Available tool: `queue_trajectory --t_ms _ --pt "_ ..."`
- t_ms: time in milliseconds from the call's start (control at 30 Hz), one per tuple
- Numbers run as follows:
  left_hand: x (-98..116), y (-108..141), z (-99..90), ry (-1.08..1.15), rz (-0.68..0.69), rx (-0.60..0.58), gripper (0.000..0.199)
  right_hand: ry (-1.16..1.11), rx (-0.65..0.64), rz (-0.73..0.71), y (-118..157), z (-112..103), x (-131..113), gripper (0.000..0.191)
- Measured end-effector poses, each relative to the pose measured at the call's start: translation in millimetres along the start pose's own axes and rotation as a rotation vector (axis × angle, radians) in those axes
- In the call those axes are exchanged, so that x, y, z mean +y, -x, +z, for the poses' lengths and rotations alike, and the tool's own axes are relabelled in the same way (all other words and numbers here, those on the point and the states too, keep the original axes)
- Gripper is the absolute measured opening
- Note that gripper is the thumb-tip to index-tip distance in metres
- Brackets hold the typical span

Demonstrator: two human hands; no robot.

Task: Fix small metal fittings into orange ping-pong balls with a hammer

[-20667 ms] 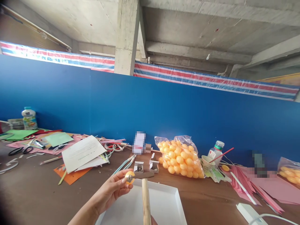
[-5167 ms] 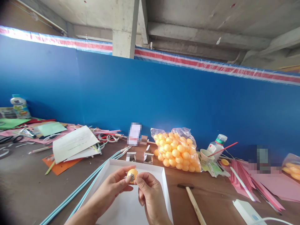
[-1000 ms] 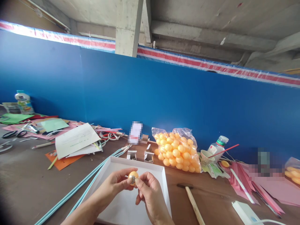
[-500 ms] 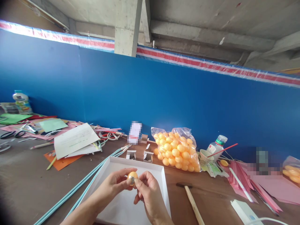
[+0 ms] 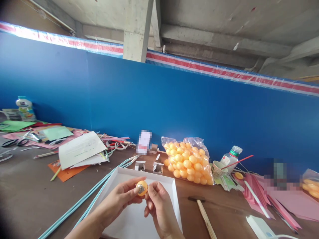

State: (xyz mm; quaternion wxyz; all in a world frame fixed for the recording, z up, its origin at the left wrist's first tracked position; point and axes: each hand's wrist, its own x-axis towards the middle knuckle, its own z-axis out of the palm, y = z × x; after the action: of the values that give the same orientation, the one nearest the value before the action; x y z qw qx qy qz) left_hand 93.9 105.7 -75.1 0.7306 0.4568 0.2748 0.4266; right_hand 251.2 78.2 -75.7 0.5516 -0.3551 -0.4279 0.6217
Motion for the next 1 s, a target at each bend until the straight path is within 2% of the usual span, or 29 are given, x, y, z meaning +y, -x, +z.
queue_trajectory --t_ms 133,333,600,700,833,900,1000 --pt "-1 -1 0.6 0.027 0.001 0.002 0.046 0.062 0.022 -0.004 1 1 -1 0.025" --pt "-2 -2 4.4 -0.053 0.025 0.052 0.046 0.175 0.092 -0.01 -1 0 3 0.027" --pt "-3 -3 0.1 -0.113 0.036 0.033 0.047 0.239 0.064 0.004 -4 -2 6 0.027" --pt "-5 -5 -0.9 -0.11 0.032 0.024 0.049 0.225 0.098 -0.013 -4 2 6 0.03" --pt "-7 -8 -1.4 -0.056 0.006 0.089 0.054 0.268 0.138 -0.077 -1 6 -1 0.031" --pt "-6 -9 -2.7 -0.035 -0.011 0.132 0.058 0.303 0.185 -0.143 3 1 -12 0.032" --pt "-5 -10 -5.3 -0.023 -0.021 0.177 0.061 0.481 0.384 -0.286 14 -22 -38 0.032"
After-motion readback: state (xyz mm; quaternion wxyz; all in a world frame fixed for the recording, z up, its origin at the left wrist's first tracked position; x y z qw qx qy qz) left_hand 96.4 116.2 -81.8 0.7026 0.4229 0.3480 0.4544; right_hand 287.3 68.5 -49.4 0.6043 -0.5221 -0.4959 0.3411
